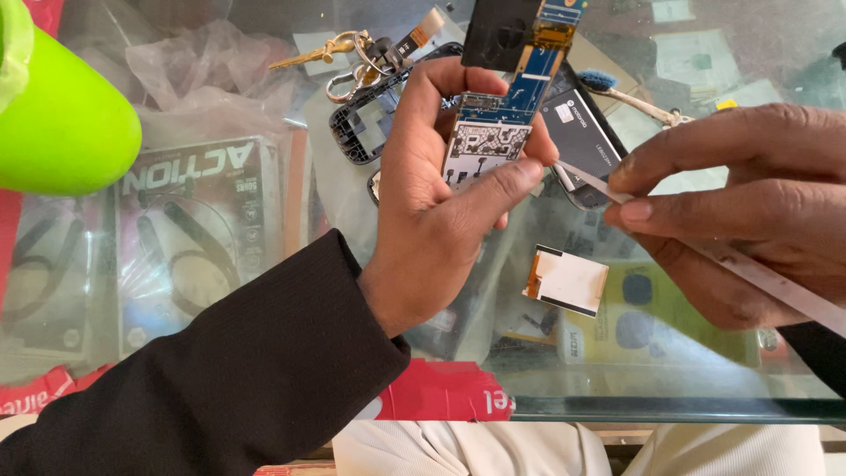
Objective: The person repairs a disassembled mobile phone on a glass work table. They clean the internal board and speaker area with a brush, pry and adjust components on the board with a thin metal tool, and press the board and parts back into the phone housing.
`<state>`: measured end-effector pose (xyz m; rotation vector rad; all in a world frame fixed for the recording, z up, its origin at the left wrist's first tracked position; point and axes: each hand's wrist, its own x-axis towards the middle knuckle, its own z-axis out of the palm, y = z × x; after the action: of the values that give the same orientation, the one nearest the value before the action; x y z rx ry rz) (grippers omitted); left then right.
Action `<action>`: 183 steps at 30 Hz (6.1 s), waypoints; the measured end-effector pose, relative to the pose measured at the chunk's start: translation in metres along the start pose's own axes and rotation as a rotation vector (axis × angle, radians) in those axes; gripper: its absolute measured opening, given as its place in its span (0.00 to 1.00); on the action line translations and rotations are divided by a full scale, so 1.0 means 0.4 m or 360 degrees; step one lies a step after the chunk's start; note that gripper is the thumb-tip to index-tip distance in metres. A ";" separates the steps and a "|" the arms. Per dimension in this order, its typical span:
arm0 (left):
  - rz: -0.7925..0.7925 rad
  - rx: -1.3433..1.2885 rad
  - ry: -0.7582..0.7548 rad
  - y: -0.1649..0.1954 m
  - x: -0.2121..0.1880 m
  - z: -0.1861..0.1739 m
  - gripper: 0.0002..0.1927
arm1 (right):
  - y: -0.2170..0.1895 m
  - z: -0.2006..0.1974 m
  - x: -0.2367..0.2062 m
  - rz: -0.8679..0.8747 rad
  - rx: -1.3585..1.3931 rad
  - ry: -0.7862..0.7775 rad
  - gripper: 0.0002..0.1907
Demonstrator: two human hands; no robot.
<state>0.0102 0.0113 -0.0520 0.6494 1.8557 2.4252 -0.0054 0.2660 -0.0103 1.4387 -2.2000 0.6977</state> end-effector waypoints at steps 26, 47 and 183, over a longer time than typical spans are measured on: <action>-0.0063 -0.0178 0.0101 0.003 0.003 0.000 0.15 | 0.017 0.045 -0.031 0.0913 0.1434 0.0535 0.06; -0.0105 -0.0175 -0.0005 0.008 0.001 -0.003 0.11 | 0.049 0.056 -0.057 0.0856 0.1480 0.0577 0.05; -0.0303 -0.0143 -0.0177 0.027 0.001 0.032 0.18 | -0.028 0.044 -0.024 0.0711 0.0751 0.0233 0.10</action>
<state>0.0165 0.0202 -0.0392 0.5608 1.6737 2.2876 0.0072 0.2585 -0.0277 1.0345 -2.3568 1.5055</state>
